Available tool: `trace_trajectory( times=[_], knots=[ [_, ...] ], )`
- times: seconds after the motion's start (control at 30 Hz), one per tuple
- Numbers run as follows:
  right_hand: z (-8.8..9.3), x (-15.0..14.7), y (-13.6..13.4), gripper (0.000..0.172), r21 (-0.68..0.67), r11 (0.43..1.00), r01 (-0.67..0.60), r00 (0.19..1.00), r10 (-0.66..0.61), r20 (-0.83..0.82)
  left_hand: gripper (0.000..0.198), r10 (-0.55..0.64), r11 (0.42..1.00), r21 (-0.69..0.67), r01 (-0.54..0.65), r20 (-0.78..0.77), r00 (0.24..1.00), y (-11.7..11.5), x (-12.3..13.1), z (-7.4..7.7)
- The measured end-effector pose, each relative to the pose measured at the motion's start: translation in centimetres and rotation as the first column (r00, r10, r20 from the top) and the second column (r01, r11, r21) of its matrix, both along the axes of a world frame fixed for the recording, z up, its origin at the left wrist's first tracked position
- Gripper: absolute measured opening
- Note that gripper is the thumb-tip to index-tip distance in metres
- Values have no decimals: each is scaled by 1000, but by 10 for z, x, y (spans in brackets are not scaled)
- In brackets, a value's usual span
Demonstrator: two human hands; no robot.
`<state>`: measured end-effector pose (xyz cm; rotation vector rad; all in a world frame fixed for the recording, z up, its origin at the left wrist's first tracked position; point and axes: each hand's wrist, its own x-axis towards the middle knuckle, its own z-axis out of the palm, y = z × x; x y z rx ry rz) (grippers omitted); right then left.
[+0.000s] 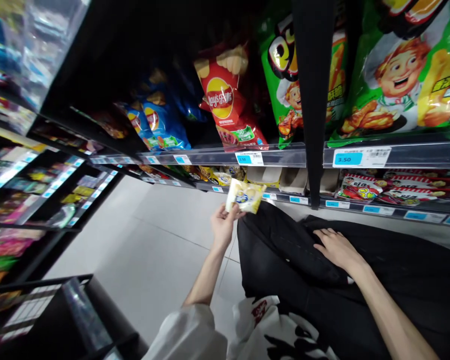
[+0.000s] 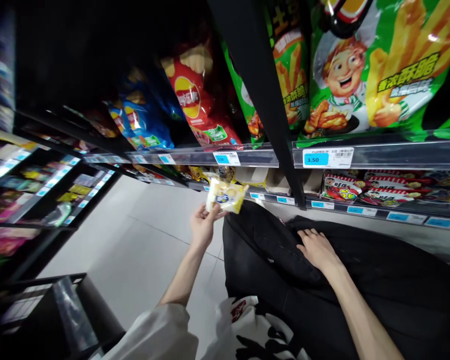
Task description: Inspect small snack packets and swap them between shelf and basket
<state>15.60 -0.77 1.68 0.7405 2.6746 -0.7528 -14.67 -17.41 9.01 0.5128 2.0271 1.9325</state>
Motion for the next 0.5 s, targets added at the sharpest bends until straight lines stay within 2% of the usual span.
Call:
trace_trajectory(
  times=[0.1, 0.23, 0.37, 0.43, 0.5],
  knots=[
    [3, -1, -1, 43, 3, 1000, 12, 1000, -12, 7, 50, 109, 991, 87, -103, -71, 991, 5, -39, 0],
    [-2, 1, -2, 42, 9, 1000, 15, 1000, -15, -11, 40, 149, 989, 61, -137, -282, 948, 21, -83, -11],
    [-5, 2, -2, 39, -1, 1000, 4, 1000, -4, -4, 27, 159, 955, -148, -258, -482, 862, 40, -113, -29],
    [-2, 2, -2, 39, -7, 1000, 4, 1000, -4, 3, 21, 122, 901, -287, -325, -551, 825, 48, -121, -37],
    [1, 2, -2, 39, -9, 1000, 0, 1000, 0, 8, 18, 54, 823, -424, -379, -605, 794, 55, -125, -44]
  ],
)
